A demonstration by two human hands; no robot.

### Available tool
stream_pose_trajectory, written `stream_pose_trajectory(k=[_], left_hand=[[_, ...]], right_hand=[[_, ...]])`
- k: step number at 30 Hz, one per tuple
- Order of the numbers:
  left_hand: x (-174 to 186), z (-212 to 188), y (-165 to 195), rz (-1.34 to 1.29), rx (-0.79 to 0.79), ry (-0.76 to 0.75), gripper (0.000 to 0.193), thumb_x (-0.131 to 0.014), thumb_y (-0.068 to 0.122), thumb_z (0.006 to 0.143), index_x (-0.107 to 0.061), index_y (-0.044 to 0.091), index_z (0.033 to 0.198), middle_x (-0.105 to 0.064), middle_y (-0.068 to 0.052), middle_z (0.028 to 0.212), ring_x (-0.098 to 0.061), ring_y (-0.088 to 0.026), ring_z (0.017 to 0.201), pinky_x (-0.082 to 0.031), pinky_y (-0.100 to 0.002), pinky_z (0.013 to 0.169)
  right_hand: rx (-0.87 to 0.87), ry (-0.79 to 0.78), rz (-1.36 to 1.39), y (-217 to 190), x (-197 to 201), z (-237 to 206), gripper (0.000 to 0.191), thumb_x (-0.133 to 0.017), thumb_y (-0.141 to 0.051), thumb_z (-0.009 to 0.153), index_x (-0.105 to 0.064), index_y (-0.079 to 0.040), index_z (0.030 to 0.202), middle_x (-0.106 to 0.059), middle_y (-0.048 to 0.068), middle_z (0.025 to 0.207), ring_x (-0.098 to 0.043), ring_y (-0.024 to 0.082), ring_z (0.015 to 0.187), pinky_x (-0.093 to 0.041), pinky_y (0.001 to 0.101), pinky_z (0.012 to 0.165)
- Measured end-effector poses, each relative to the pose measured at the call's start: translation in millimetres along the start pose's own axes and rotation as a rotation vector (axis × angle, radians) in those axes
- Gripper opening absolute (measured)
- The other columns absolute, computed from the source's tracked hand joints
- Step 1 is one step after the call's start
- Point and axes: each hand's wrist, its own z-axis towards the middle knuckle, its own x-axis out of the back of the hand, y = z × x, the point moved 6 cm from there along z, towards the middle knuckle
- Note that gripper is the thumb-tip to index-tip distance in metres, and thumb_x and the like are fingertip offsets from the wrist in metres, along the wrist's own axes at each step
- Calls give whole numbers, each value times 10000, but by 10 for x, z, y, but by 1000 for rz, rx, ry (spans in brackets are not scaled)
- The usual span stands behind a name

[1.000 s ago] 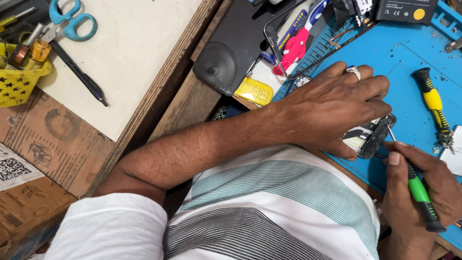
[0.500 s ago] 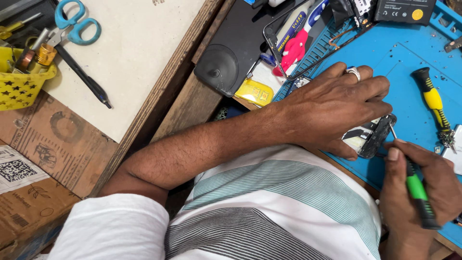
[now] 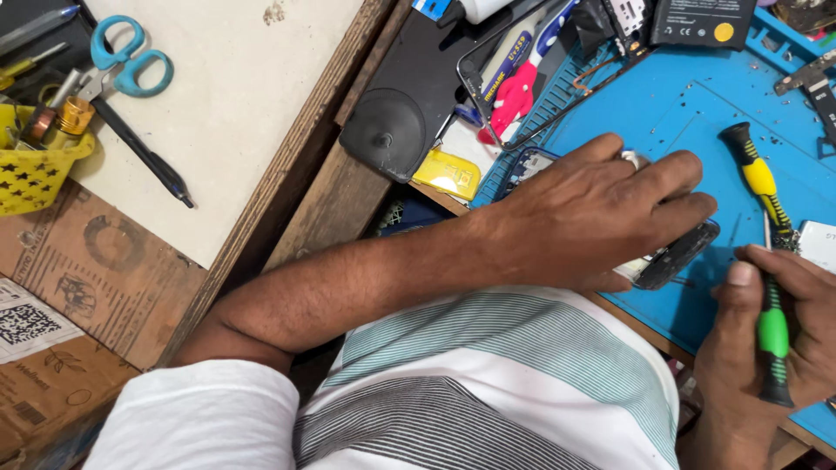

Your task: The person removes a battery from a smartphone using a screwdriver and a prying tool. They then use a soldering iron to work on the phone's internal components, focusing on the area where the battery was located.

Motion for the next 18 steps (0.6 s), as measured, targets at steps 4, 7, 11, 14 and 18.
stream_pose_trajectory(k=[4, 7, 11, 14, 18], left_hand=[[50, -6, 117, 81, -48, 127, 424, -789, 158, 897, -602, 86, 1271, -585, -55, 1194, -655, -141, 769, -422, -387, 754], [12, -14, 139, 97, -50, 116, 345, -726, 169, 964, -610, 97, 1281, -601, -50, 1199, -654, -144, 787, -416, -377, 738], [-41, -45, 131, 106, -65, 129, 348, -708, 221, 982, -616, 84, 1288, -618, -79, 1234, -656, -151, 783, -438, -389, 773], [-96, -56, 116, 126, -63, 130, 336, -709, 217, 1043, -609, 99, 1341, -600, -76, 1329, -646, -139, 767, -452, -367, 779], [-96, -57, 85, 89, -73, 90, 440, -771, 196, 950, -615, 78, 1344, -568, -88, 1380, -655, -152, 755, -474, -375, 805]], right_hand=[[165, -80, -181, -120, -28, 45, 153, -722, -50, 1102, -682, 47, 1213, -644, 137, 1183, -620, 152, 963, -503, 206, 878], [129, -82, -159, -124, -40, 113, 187, -809, -67, 1066, -701, 40, 1174, -663, 144, 1160, -640, 150, 936, -518, 216, 832], [195, -103, -162, -186, -60, 145, 139, -741, -47, 1096, -681, 32, 1192, -650, 122, 1159, -619, 149, 959, -502, 228, 852], [210, -129, -202, -211, -67, 124, 140, -650, -22, 1096, -673, 36, 1221, -638, 117, 1173, -610, 148, 977, -496, 241, 867], [239, -131, -431, -240, -87, 118, 144, -641, -18, 1087, -683, 29, 1216, -617, 146, 1145, -617, 186, 972, -496, 254, 835]])
